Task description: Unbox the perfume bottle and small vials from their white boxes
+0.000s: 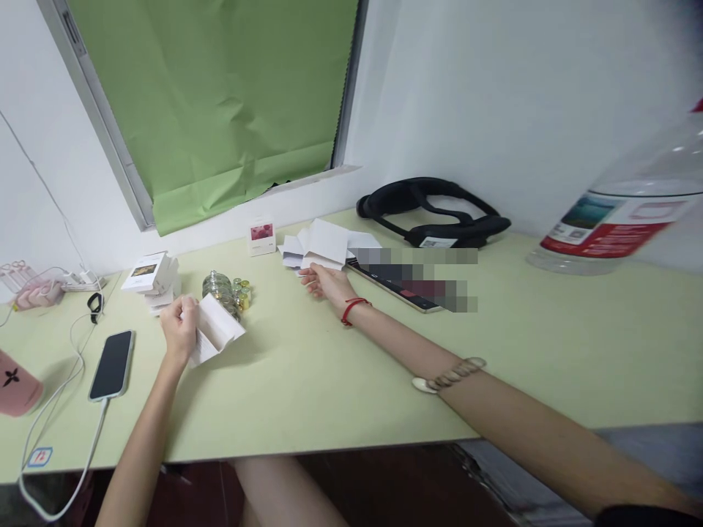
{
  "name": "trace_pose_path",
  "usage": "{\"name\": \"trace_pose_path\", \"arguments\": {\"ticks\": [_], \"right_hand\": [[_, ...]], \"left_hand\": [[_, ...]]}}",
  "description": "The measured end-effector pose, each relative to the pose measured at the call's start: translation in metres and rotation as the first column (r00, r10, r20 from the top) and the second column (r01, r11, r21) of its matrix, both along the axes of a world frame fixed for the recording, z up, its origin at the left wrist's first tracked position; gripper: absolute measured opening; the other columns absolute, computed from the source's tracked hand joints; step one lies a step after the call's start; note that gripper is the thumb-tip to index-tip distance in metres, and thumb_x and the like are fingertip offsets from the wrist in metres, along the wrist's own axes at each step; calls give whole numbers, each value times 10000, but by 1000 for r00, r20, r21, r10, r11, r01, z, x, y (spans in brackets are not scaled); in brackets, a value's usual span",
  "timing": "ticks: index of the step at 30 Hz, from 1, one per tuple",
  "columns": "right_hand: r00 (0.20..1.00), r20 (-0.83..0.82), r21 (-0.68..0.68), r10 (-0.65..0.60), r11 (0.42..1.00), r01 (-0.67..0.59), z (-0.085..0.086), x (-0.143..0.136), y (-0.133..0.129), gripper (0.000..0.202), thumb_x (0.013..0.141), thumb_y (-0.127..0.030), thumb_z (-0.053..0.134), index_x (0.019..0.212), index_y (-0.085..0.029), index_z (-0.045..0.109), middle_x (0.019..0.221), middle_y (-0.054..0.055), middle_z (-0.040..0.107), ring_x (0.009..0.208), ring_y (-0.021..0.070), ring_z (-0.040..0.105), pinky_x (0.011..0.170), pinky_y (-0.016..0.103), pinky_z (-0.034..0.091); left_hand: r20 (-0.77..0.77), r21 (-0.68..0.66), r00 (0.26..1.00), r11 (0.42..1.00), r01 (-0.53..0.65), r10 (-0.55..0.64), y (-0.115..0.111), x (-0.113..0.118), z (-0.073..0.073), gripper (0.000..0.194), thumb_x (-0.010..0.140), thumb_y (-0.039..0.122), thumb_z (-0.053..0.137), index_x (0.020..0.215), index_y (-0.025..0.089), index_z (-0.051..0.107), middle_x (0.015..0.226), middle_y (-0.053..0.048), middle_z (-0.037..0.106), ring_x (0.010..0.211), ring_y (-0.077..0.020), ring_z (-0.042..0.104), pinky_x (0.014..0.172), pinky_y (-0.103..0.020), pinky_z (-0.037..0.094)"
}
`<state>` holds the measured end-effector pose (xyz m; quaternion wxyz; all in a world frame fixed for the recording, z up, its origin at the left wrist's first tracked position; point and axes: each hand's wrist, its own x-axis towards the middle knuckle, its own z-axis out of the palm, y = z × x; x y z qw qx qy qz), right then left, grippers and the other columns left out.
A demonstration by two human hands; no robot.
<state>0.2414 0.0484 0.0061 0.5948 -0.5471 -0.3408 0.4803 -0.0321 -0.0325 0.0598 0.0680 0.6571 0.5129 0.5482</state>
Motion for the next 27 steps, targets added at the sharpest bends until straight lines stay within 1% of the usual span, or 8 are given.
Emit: {"name": "trace_pose_path", "arguments": {"ticks": [2,4,11,14,16,19,23,27], "right_hand": [[1000,2,6,3,1000,-3,0,0,-1,270,889,-208,440,686,-130,599,532,-11,555,363,30,440,356,139,305],[1000,-4,9,8,1000,-8,0,0,-1,262,883,-202,445,683,-130,598,529,-12,554,364,31,445,356,138,309],[1000,0,33,10,999,-10,-3,0,2,229,852,-229,494,669,-139,599,518,-8,562,359,43,450,340,142,308],[1000,1,33,14,999,-14,-4,0,2,223,845,-228,496,667,-141,598,519,-8,562,363,44,449,345,144,311],[1000,1,34,15,999,-15,-4,-1,1,226,842,-234,494,663,-143,596,521,-7,559,367,44,446,348,144,307],[1000,17,41,-7,999,6,-5,-2,1,216,834,-240,485,680,-145,605,559,-4,568,376,40,442,356,146,299],[981,157,102,-114,990,98,-10,2,4,192,806,-260,476,781,-162,640,817,24,622,464,48,497,393,160,336],[840,411,297,-353,923,243,-12,13,5,199,750,-245,523,874,-177,663,1088,86,536,699,115,577,649,256,498]], "left_hand": [[120,18,993,1000,13,-15,2,-1,0,424,796,508,362,572,174,495,536,-5,479,526,-126,436,511,-244,316],[177,42,984,998,-37,29,3,-1,1,440,791,529,363,583,169,510,544,-11,488,540,-131,444,515,-248,334],[93,126,950,943,-309,299,-2,-4,10,396,839,489,331,616,192,469,558,9,445,571,-116,419,550,-233,342],[157,228,921,894,-386,357,-3,-4,13,362,842,486,370,634,197,438,578,22,422,584,-108,399,582,-226,351],[200,259,924,892,-372,327,-2,-6,15,363,826,506,410,635,198,422,586,29,405,583,-103,384,587,-224,352],[219,227,940,924,-308,260,2,-8,15,371,789,537,462,649,194,440,610,31,412,590,-100,377,591,-223,354],[231,107,948,962,-250,221,8,-9,10,363,744,546,515,706,186,480,657,22,454,601,-99,401,576,-220,351],[262,71,944,972,-226,200,13,-9,5,373,780,546,478,721,178,496,672,12,483,621,-104,423,584,-220,356]]}}
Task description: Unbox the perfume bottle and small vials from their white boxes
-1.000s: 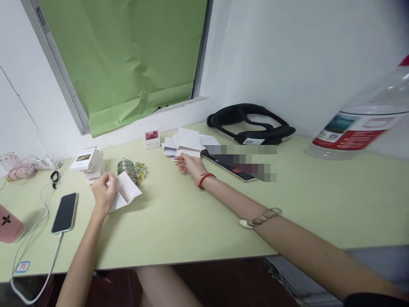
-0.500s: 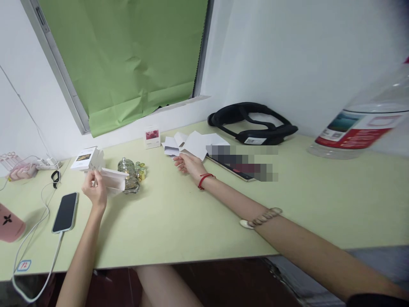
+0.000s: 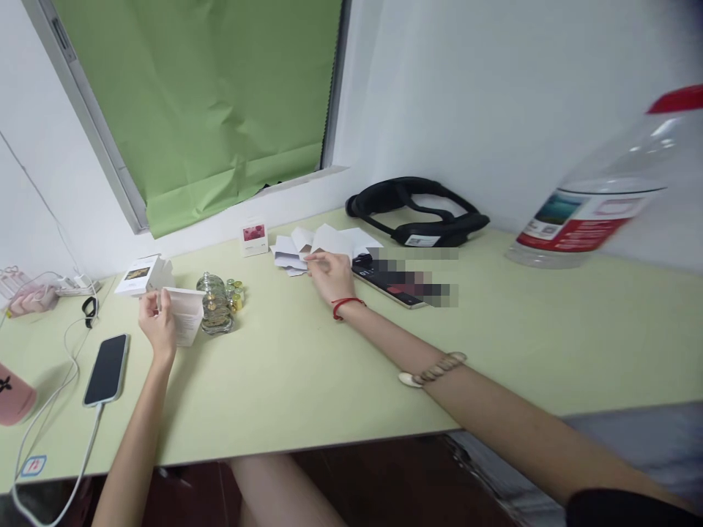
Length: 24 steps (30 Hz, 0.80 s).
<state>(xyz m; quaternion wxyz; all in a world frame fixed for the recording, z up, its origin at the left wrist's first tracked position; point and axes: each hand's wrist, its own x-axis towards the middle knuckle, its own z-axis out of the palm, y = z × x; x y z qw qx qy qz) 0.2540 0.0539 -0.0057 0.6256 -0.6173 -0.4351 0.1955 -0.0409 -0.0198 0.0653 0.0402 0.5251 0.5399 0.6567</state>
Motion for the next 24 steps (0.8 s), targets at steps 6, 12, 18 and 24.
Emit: {"name": "trace_pose_path", "arguments": {"ticks": [6,12,18,24], "right_hand": [[964,206,-33,-167,984,177,8,13,-4,229,730,-244,550,941,-229,639,1273,88,408,669,126,574,807,376,466],[943,318,-112,-98,984,140,-3,15,1,270,709,-268,566,969,-235,631,1233,89,441,702,161,586,779,389,456],[893,447,-27,-43,998,62,-12,20,9,290,717,-224,545,995,-195,622,1232,114,463,1059,270,543,917,400,431],[843,537,84,-39,996,-8,-17,32,20,306,689,-201,571,991,-181,610,1247,134,459,1185,305,448,1011,459,361]], "left_hand": [[2,43,999,998,-36,35,1,0,0,432,840,574,368,684,182,457,624,23,432,628,-110,416,611,-225,357],[-17,46,999,998,-45,45,3,-1,-4,472,857,602,325,719,178,479,662,13,467,667,-119,454,647,-227,365],[-24,57,999,998,-34,35,3,-1,-4,444,880,557,332,727,173,495,684,4,498,676,-123,467,656,-230,369],[-49,43,998,998,-45,47,2,0,-4,458,884,563,321,726,171,497,663,11,484,657,-117,459,633,-226,363]]}}
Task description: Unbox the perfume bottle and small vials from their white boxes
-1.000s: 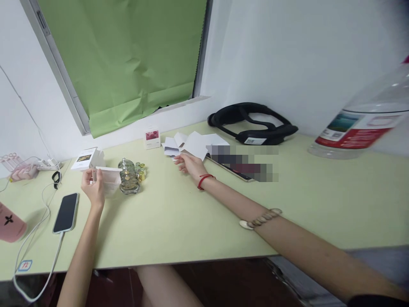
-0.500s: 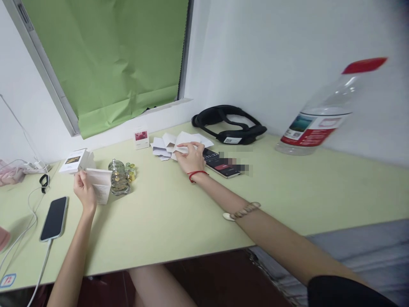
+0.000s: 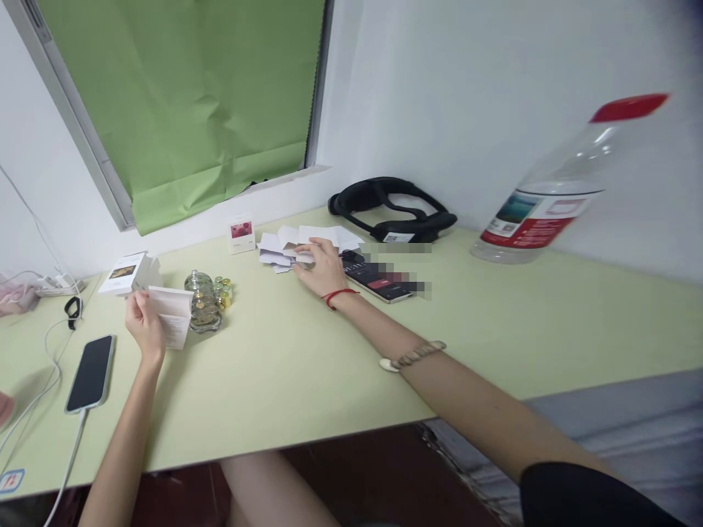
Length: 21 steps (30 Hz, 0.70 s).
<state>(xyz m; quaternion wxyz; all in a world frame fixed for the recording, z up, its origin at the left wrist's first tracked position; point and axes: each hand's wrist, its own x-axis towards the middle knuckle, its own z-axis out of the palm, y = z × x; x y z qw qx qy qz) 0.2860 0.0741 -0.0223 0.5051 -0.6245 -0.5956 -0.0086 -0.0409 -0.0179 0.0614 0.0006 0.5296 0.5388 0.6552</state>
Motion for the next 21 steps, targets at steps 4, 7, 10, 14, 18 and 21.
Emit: {"name": "trace_pose_path", "arguments": {"ticks": [4,7,10,14,18,21], "right_hand": [[994,32,65,101,993,-103,-2,10,8,331,685,-144,524,1007,-182,593,1218,131,476,1200,271,443,1033,444,358],[992,21,71,125,989,-126,-3,17,8,354,702,-102,473,1028,-171,593,1218,134,465,1194,248,455,1013,410,392],[996,-12,47,91,995,-90,1,20,4,310,724,-116,481,997,-176,615,1178,123,461,1099,227,514,922,355,460],[998,-50,-39,-31,999,30,11,21,-7,166,741,-158,514,858,-206,622,1019,79,530,843,186,574,790,325,486],[988,-63,-184,-139,975,125,20,15,-14,51,741,-233,562,784,-234,589,785,22,619,779,205,593,721,321,448],[984,-75,-214,-162,966,143,23,7,-17,64,730,-291,596,770,-242,583,762,-2,661,779,200,611,699,296,422]], "left_hand": [[2,10,1000,1000,4,-4,1,0,0,454,885,560,320,725,171,493,672,7,496,670,-121,468,646,-229,370],[-3,12,1000,1000,9,-9,0,0,1,438,883,544,319,712,176,484,669,9,493,668,-120,462,643,-227,369],[-14,-7,1000,1000,-9,9,-1,1,2,400,867,523,354,703,181,482,646,19,476,636,-113,443,619,-224,359],[-67,-62,993,992,-106,102,-2,0,1,319,812,501,459,760,190,509,674,22,510,587,-104,438,597,-225,351],[-242,-121,952,968,-220,186,-4,-2,0,360,718,478,583,946,203,540,760,0,583,634,-131,526,625,-239,375],[-394,-147,889,938,-313,235,-5,-4,0,450,661,464,642,1020,210,546,877,-49,627,804,-195,589,638,-250,386]]}}
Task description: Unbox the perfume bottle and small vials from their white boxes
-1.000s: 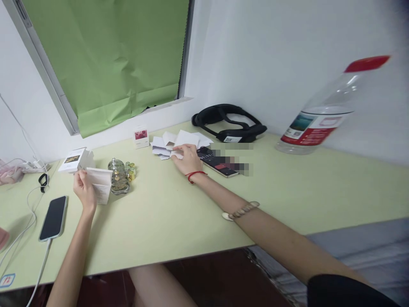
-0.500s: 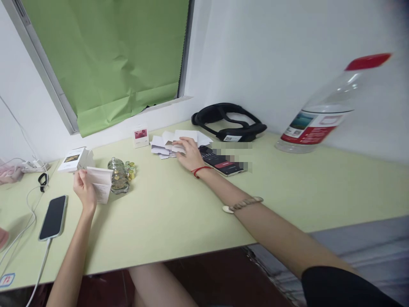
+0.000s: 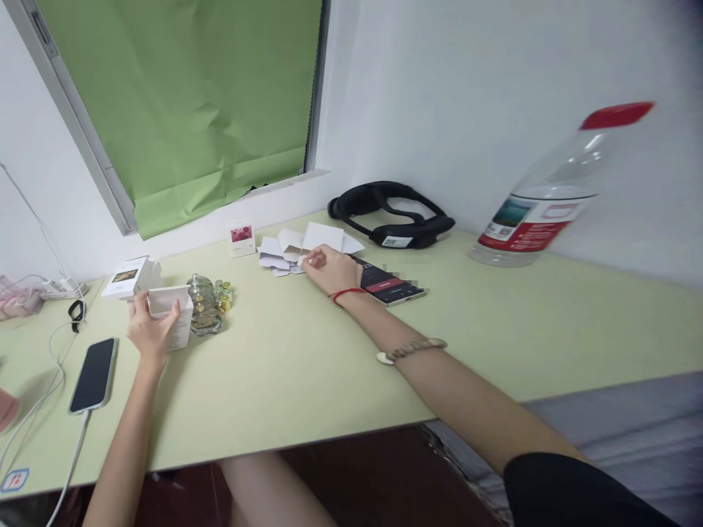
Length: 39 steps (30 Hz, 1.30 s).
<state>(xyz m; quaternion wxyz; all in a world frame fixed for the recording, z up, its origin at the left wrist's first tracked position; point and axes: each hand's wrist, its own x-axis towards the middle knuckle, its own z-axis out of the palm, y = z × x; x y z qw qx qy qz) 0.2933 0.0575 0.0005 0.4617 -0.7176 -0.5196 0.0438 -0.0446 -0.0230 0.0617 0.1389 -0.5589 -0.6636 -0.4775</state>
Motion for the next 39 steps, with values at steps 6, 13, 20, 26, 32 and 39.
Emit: {"name": "trace_pose_path", "arguments": {"ticks": [6,13,20,26,32,39], "right_hand": [[998,-42,67,35,997,-32,-1,-11,-3,104,729,-325,584,724,-223,607,774,10,702,782,188,632,667,263,401],[976,-118,179,181,971,-158,-3,-38,-15,220,750,-379,499,661,-203,595,687,37,685,665,180,624,630,265,400],[857,40,140,514,846,-514,-8,-87,-34,220,768,-380,485,664,-218,593,586,-19,644,494,116,540,557,233,349],[763,21,134,646,754,-643,-7,-88,-44,230,785,-370,473,650,-213,574,547,-19,616,481,109,529,550,218,354],[692,-50,112,721,692,-713,-8,-86,-47,251,802,-384,457,652,-210,559,536,-16,609,480,114,530,536,216,357],[684,34,113,729,677,-727,-6,-88,-54,215,790,-349,469,663,-212,576,530,-35,596,444,93,488,537,214,342]], "left_hand": [[-81,32,994,997,-76,79,4,-9,-2,403,643,473,653,922,200,557,836,-57,605,845,-224,593,636,-261,403],[-107,255,993,967,-13,41,-3,-15,22,428,675,545,635,896,198,515,806,-37,584,815,-207,585,653,-271,416],[-39,415,986,896,161,-159,-12,-36,94,433,777,578,547,930,187,439,783,2,524,695,-128,546,609,-234,434],[-119,170,954,941,292,-274,-13,-63,136,610,551,483,788,975,219,438,849,-5,539,714,-137,575,489,-205,444],[-242,247,950,934,259,-199,-2,-70,144,406,680,341,718,1016,226,520,1013,-46,548,945,-176,559,614,-244,537],[-423,66,894,979,192,-146,16,-110,84,236,860,209,422,1028,188,586,937,-67,523,880,-162,542,764,-303,506]]}}
